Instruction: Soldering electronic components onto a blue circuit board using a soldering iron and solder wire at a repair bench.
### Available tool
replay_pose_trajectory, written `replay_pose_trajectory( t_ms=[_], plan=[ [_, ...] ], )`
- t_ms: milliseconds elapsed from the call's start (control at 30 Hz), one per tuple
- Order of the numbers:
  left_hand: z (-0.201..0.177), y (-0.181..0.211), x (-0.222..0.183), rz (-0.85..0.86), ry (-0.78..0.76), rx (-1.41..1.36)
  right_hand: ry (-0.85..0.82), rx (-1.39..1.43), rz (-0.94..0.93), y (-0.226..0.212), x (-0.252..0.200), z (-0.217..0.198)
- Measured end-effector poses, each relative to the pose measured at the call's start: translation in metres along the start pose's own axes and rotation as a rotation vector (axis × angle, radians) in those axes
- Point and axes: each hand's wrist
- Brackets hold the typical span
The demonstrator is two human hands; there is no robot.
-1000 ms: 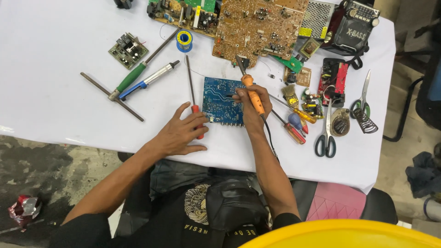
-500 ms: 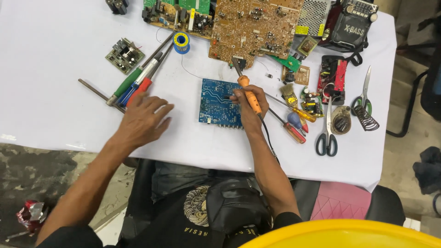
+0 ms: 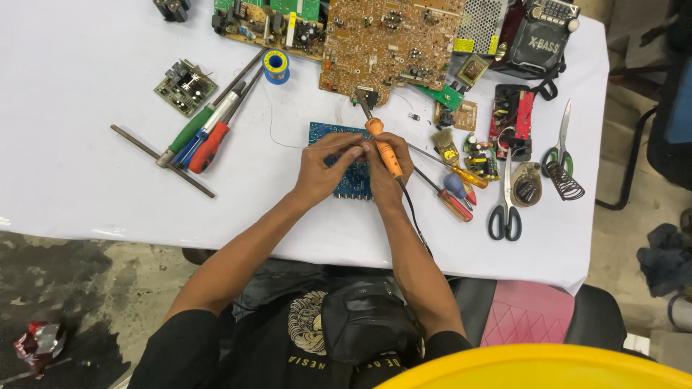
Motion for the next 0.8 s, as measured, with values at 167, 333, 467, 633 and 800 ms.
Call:
replay_pose_trajectory(
  t_ms=[167,333,467,633,800],
  plan=[
    [-0.009,0.004,0.011,0.091,-0.03,0.001,-0.018,-0.016,0.034,-0.003,0.0,-0.001],
    [-0.02,-0.003,0.014,0.131,-0.076,0.019,0.005,0.061,0.064,-0.005,0.01,-0.014],
    [-0.02,-0.006,0.012,0.123,-0.046,-0.047,-0.014,0.015,0.02,0.007,0.014,-0.032],
    [-0.021,-0.002,0.01,0.133,-0.061,-0.051,-0.191,-0.077,0.015,-0.023,0.009,-0.017],
    [-0.021,-0.002,0.01,0.122,-0.057,-0.056,-0.103,-0.231,0.006,-0.025,0.006,-0.013]
  ],
)
Point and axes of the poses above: each hand's wrist, its own x-axis towards the middle knuckle, its own z-axis out of the palm, y = z × x, and after that the axes turned 7 degrees about -x, right-handed
